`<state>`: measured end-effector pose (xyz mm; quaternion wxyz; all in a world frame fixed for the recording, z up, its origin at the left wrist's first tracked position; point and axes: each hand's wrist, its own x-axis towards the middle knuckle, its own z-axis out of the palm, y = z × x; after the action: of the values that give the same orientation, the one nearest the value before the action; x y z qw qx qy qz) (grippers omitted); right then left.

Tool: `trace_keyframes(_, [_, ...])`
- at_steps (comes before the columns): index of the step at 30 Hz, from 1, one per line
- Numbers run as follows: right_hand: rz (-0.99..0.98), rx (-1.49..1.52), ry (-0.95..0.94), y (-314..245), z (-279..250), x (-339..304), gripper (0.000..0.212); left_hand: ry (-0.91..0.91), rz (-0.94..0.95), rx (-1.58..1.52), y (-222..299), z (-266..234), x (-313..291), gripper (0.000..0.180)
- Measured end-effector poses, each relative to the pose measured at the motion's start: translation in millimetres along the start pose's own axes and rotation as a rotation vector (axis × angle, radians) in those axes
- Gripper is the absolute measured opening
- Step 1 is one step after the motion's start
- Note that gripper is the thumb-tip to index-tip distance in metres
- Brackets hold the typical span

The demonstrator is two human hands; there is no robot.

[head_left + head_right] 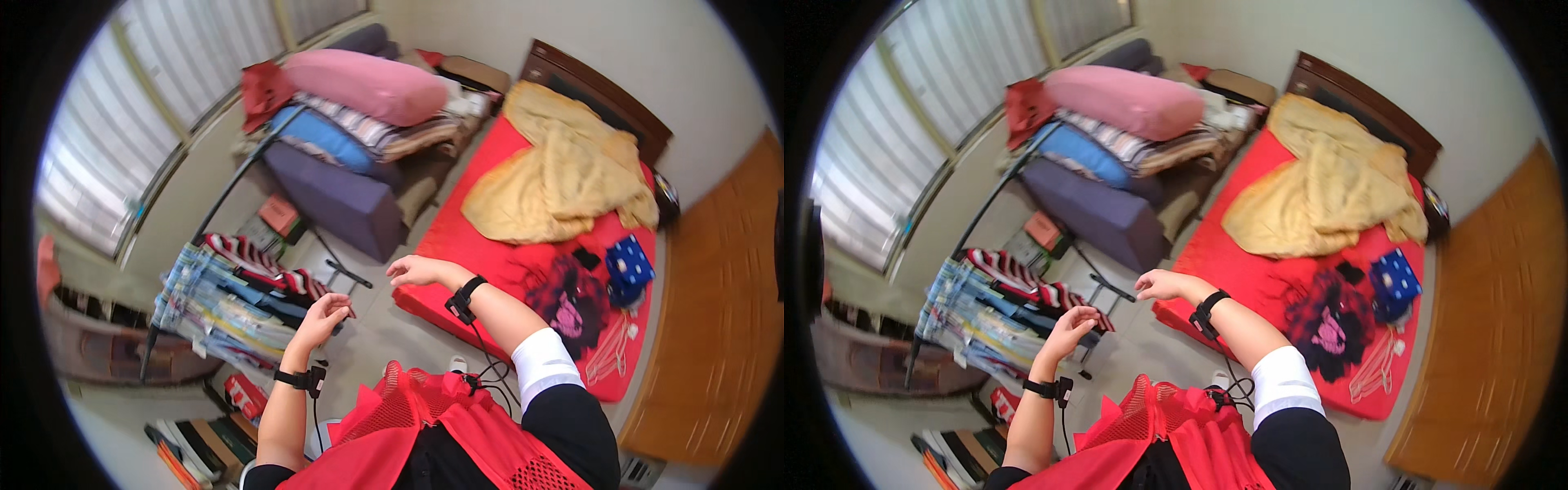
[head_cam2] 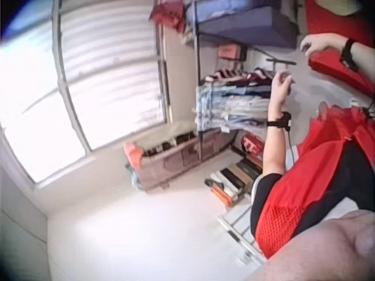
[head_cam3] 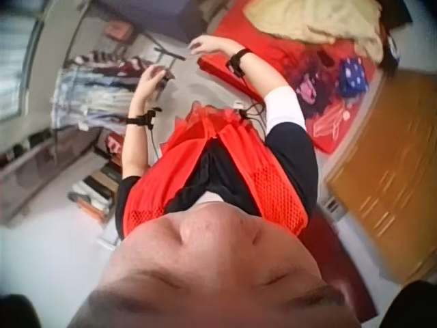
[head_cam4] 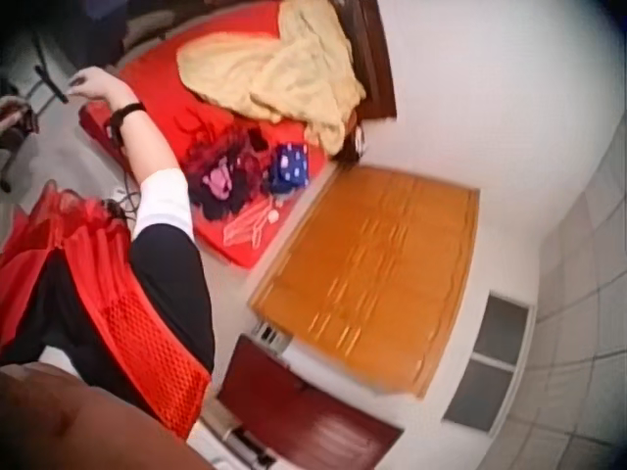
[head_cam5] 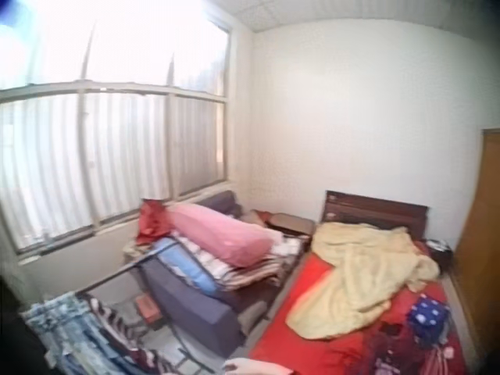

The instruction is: The person puts shirts and a jacket onto hangers and hangs them on a rack.

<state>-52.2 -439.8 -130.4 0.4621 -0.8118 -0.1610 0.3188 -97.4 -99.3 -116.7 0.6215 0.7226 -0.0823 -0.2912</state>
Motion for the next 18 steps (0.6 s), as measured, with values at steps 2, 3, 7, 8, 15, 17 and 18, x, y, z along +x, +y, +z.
trace_keyframes(2, [0.023, -0.008, 0.093, 37.4, -8.9, -48.9, 0.051, -0.098, -0.005, 0.018, -4.6, 30.6, 22.7, 0.030])
trace_keyframes(3, [0.051, 0.017, 0.129, 59.1, -9.8, -78.4, 0.051, -0.147, -0.021, 0.003, -8.2, 52.2, 33.2, 0.027])
trace_keyframes(7, [0.139, 0.115, 0.280, 118.6, -13.2, -184.7, 0.052, -0.318, 0.038, 0.069, 4.4, 145.9, 70.3, 0.017])
trace_keyframes(8, [0.170, 0.149, 0.311, 128.8, -14.1, -210.0, 0.051, -0.322, 0.042, 0.061, 7.0, 171.9, 77.5, 0.018])
trace_keyframes(15, [0.373, 0.396, 0.522, 235.4, 20.0, -388.7, 0.047, -0.569, 0.048, 0.226, 29.9, 350.1, 110.9, 0.018])
trace_keyframes(17, [0.396, 0.350, 0.576, 256.7, 31.5, -427.8, 0.046, -0.604, 0.049, 0.248, 33.0, 390.8, 113.9, 0.019])
trace_keyframes(18, [0.432, 0.392, 0.590, 259.1, 37.5, -443.8, 0.045, -0.637, 0.035, 0.257, 27.7, 404.8, 115.5, 0.019])
